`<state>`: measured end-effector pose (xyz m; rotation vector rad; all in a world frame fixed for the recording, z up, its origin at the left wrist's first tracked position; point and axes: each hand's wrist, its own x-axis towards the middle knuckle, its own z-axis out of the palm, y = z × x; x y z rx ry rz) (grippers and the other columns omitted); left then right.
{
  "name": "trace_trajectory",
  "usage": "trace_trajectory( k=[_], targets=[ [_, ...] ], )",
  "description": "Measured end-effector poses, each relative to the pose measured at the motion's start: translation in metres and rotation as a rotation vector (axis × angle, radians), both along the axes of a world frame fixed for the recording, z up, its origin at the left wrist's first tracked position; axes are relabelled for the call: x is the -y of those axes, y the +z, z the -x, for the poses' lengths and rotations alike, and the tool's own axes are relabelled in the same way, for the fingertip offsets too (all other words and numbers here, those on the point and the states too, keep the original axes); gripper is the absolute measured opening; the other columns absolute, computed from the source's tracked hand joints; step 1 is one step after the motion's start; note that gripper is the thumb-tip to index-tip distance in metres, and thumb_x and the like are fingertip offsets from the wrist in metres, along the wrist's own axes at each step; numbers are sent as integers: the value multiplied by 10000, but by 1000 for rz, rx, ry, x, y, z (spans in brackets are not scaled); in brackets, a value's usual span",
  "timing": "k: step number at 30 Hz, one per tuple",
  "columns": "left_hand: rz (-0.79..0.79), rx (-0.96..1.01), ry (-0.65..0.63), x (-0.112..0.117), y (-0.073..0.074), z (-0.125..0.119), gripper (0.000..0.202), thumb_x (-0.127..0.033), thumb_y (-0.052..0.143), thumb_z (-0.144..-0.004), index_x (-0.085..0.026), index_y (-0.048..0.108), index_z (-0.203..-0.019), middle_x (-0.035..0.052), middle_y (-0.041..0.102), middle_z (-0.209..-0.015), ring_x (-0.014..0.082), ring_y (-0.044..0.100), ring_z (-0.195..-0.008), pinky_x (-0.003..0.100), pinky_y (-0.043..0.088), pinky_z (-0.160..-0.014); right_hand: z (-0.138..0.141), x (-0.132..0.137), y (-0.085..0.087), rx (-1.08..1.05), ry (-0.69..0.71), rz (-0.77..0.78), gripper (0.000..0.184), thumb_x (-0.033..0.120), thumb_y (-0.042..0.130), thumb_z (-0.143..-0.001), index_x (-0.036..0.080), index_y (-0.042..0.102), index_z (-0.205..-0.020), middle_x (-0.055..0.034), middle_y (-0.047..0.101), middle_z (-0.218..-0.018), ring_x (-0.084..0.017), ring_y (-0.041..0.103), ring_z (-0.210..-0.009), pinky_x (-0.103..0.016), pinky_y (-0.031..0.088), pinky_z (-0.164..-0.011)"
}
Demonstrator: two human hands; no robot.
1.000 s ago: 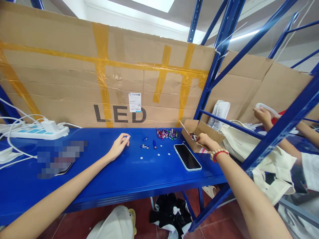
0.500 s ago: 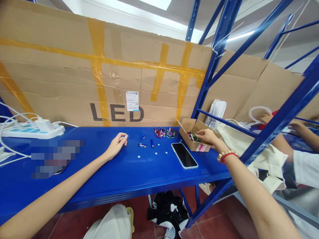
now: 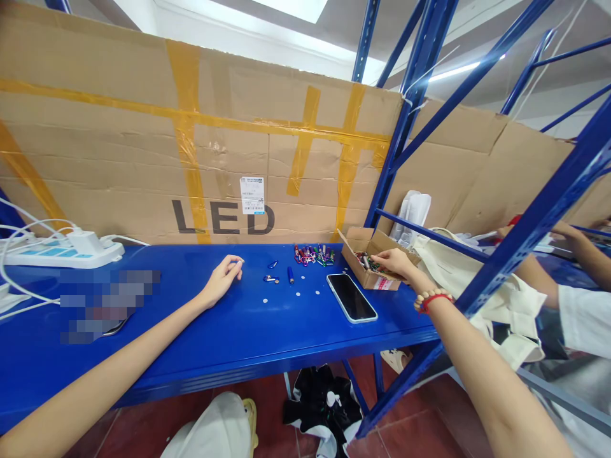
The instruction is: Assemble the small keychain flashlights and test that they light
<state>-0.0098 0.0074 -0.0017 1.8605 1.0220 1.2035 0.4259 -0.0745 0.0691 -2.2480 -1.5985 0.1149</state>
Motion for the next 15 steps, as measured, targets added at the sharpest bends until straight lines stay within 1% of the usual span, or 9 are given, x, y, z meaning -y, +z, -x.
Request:
trace_trajectory(
  k=[3,6,8,12,14,15],
  targets=[
    [0,-6,0,0,0,0,272,-455,416,-826,-203,488,-898,-50,498,-574,117,446,-562,233,339,-603,3,1,3,-71,-26,-8,350,320,504,-855,60,684,-1006,-115,709,-886,-177,654,-754,-193,460,-656],
    [-1,-9,-1,-2,-2,1,274,-457,416,-825,-204,491,-898,-48,502,-576,120,454,-566,232,337,-596,5,2,6,-96,-63,-38,349,316,499,-858,60,675,-1015,-125,698,-941,-211,645,-832,-230,467,-733],
    [0,-11,1,-2,-2,1,271,-453,415,-827,-204,494,-900,-48,505,-575,118,449,-559,230,333,-586,7,3,7,-126,-71,-45,345,299,490,-866,59,659,-1047,-129,694,-959,-209,642,-830,-236,476,-730],
    [2,-39,2,0,-1,1,258,-436,416,-832,-204,502,-901,-50,516,-576,111,434,-541,231,335,-587,8,4,7,-153,-56,-39,350,262,487,-864,42,622,-1101,-151,670,-1028,-170,640,-773,-194,481,-671],
    [6,-64,-9,1,0,0,250,-430,421,-831,-204,505,-898,-49,526,-586,108,430,-541,233,340,-599,7,4,6,-122,-56,-24,332,232,505,-844,43,629,-1088,-146,681,-985,-160,633,-755,-190,472,-667],
    [8,-71,-16,1,0,1,248,-428,423,-830,-204,505,-899,-48,530,-590,108,429,-541,234,340,-601,6,3,7,-99,-55,-8,306,216,522,-826,51,649,-1052,-135,692,-938,-160,628,-743,-194,465,-665]
  ],
)
